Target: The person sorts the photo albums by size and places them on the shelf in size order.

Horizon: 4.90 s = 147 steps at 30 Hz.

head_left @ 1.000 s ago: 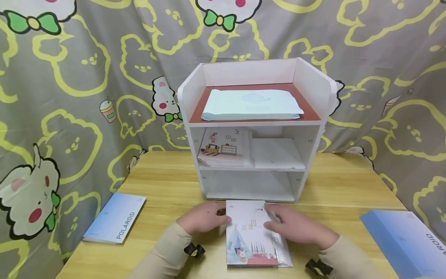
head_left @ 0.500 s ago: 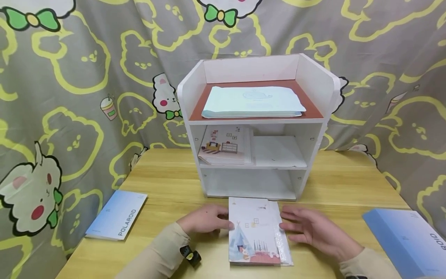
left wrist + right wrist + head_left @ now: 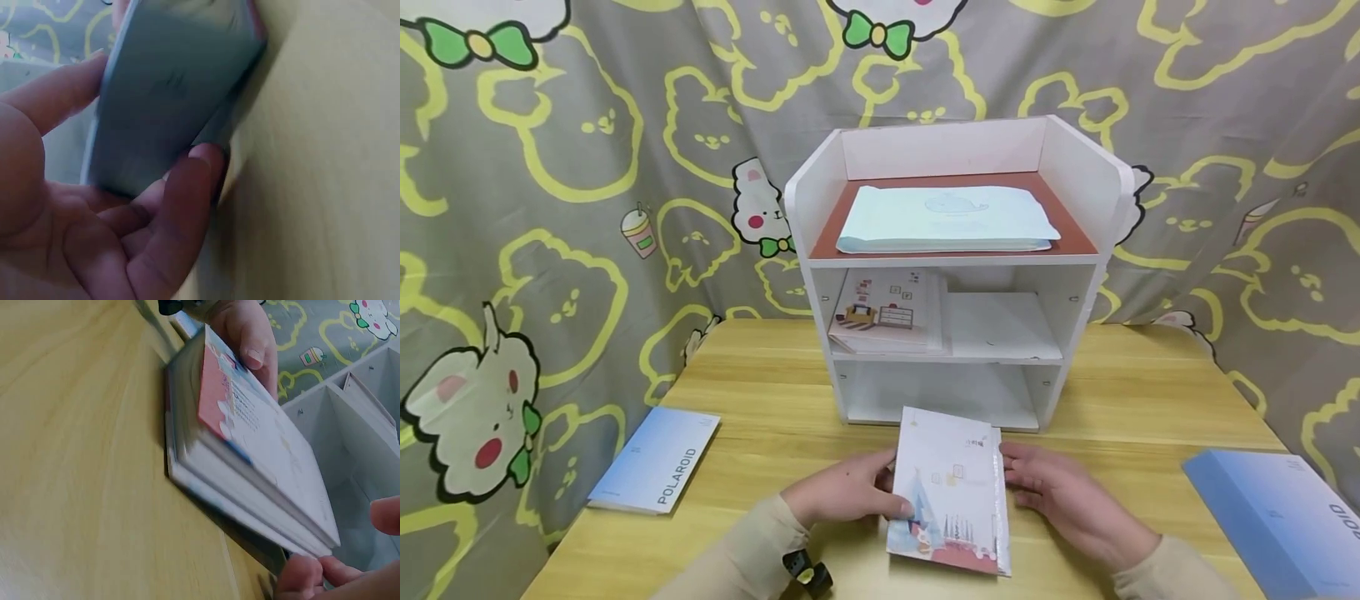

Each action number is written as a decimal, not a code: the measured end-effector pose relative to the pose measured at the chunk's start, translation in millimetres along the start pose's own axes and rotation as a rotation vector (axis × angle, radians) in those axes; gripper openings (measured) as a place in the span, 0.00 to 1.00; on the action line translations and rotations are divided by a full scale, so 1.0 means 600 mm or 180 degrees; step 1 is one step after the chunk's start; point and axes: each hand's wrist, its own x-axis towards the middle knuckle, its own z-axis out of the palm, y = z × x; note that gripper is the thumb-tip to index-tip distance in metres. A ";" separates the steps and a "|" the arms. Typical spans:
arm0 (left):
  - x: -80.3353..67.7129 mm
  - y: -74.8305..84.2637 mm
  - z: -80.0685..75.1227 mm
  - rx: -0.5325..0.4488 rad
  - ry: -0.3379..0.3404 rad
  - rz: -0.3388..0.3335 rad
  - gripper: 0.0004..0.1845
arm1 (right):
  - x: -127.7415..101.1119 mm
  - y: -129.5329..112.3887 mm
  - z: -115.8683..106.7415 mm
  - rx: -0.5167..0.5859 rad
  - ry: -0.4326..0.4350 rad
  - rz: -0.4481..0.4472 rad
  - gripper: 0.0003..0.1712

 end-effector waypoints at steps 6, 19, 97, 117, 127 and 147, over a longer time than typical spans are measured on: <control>-0.004 -0.001 0.010 -0.0093 0.0024 0.0304 0.50 | -0.015 -0.008 0.024 -0.0491 0.0101 -0.0311 0.41; 0.001 0.046 0.026 0.0115 0.0498 0.0688 0.67 | -0.034 -0.026 0.054 -0.2635 0.0973 -0.2354 0.61; 0.056 0.177 -0.008 0.3661 0.1808 0.1812 0.29 | -0.046 -0.175 0.028 -0.5273 0.0741 -0.2834 0.39; 0.099 0.162 -0.004 0.4007 0.2030 0.1183 0.42 | 0.006 -0.140 0.008 -0.5129 0.1135 -0.2932 0.46; 0.109 0.156 -0.007 0.4162 0.2182 0.1161 0.44 | 0.025 -0.131 0.001 -0.5133 0.1190 -0.3008 0.46; 0.116 0.152 -0.003 0.4360 0.2205 0.1033 0.46 | 0.029 -0.129 -0.001 -0.5044 0.1198 -0.2948 0.45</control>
